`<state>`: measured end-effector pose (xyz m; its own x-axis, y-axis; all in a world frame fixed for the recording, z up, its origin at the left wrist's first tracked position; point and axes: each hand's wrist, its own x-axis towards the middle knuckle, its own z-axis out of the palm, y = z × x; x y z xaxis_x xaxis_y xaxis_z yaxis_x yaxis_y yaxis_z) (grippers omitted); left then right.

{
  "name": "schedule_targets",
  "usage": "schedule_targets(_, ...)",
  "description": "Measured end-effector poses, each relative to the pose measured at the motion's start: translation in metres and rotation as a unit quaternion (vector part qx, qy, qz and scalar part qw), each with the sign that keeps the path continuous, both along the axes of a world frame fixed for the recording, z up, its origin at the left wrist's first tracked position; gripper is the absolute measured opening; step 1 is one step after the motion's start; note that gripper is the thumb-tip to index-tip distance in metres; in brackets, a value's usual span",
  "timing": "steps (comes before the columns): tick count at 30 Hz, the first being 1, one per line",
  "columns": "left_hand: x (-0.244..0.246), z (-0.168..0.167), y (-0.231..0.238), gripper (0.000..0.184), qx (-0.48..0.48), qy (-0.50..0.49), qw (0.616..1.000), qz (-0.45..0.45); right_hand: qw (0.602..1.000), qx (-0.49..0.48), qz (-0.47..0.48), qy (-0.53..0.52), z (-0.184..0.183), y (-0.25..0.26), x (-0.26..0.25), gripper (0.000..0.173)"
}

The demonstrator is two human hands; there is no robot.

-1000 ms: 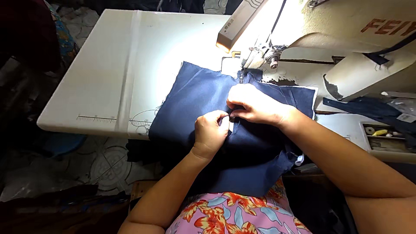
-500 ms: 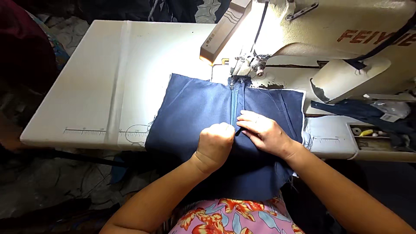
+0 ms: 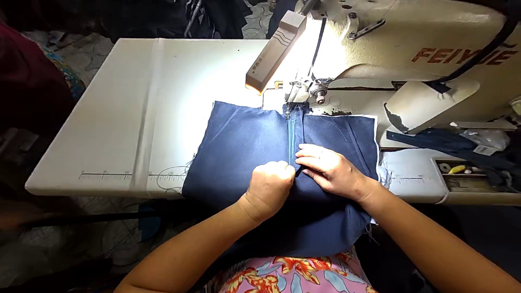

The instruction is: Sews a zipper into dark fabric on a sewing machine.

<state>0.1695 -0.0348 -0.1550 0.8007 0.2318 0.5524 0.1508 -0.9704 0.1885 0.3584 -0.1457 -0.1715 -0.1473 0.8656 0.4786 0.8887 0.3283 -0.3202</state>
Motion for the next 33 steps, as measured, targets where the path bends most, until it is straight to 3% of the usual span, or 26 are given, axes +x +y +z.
schedule_targets(7,0.000,-0.004,0.004,0.010,-0.009,0.012,1.000,-0.015,0.999,-0.029,-0.003,-0.042,0.005,0.005,-0.002,0.034)
schedule_targets(13,0.000,0.019,0.042,0.032,-0.132,0.110,0.978,-0.116,0.999,-0.039,-0.004,-0.025,0.003,0.005,-0.002,0.034)
schedule_targets(17,0.014,0.003,0.072,0.020,-0.076,0.078,0.979,-0.173,0.999,-0.035,-0.001,-0.026,0.001,0.005,-0.002,0.034)
schedule_targets(21,0.011,0.001,0.068,0.023,-0.070,0.077,0.976,-0.191,0.999,-0.029,0.005,-0.029,0.004,0.006,-0.002,0.033)
schedule_targets(25,0.001,0.004,0.054,0.026,-0.092,0.089,0.979,-0.160,0.999,-0.044,0.022,0.006,0.017,0.011,0.002,0.032)
schedule_targets(30,-0.013,0.001,0.009,0.047,-0.099,0.048,0.994,0.001,0.999,-0.034,-0.018,0.016,0.031,0.023,0.002,0.030)
schedule_targets(33,-0.014,0.003,-0.003,0.032,-0.139,0.053,0.988,0.038,0.999,-0.028,-0.031,-0.004,0.033,0.036,0.000,0.027)
